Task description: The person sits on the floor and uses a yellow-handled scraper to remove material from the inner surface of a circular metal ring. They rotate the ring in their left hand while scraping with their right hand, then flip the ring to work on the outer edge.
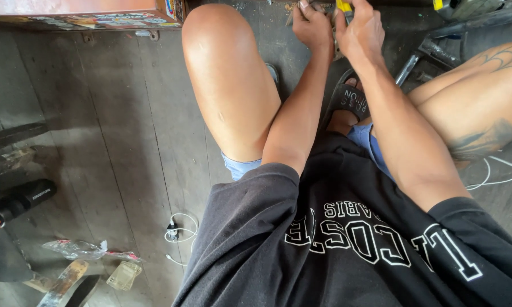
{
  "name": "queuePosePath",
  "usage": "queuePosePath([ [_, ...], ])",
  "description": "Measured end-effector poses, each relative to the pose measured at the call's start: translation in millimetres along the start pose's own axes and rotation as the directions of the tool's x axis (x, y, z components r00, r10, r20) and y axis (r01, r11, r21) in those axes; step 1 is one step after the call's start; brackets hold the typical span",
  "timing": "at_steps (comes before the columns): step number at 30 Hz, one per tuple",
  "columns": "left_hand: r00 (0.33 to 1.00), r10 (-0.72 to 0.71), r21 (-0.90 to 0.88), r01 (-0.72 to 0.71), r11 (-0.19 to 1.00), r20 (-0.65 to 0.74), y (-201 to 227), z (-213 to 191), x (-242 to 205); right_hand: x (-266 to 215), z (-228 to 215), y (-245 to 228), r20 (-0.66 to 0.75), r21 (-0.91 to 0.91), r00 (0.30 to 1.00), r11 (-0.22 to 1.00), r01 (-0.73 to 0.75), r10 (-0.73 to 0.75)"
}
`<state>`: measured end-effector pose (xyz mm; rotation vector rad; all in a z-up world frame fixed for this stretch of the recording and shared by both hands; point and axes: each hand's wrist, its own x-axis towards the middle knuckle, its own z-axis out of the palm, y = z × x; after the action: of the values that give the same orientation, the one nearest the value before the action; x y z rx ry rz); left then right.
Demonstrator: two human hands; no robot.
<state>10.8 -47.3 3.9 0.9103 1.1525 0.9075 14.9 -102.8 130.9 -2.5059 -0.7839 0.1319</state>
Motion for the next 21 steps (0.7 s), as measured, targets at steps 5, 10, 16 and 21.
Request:
queuePosePath([
  [5,1.0,-0.028,0.031,0.028,0.999,-0.013,-7.5,0.9,1.2,-0.2,1.0,3.9,0.031,0.016,0.999,1.0,-0.013,0.012],
  [10,0.999,0.019,-0.016,-0.018,1.0,0.038,-13.5,-2.4,2.6,0.9,17.3,29.9,0.016,-0.037,1.0,0.999,0.026,-0.025],
  [16,1.0,-0.022,0.022,0.021,1.0,0.02,27.9,-5.7,0.5,-7.7,-8.5,-1.0,-0.176,0.293,0.981,0.947,0.134,-0.085],
  [21,0.991,-0.075,0.012,0.074,0.997,0.115,53.7,-10.5,4.7,-10.6,-16.0,14.3,-0.129,0.447,0.958,0.877,-0.175,0.257],
])
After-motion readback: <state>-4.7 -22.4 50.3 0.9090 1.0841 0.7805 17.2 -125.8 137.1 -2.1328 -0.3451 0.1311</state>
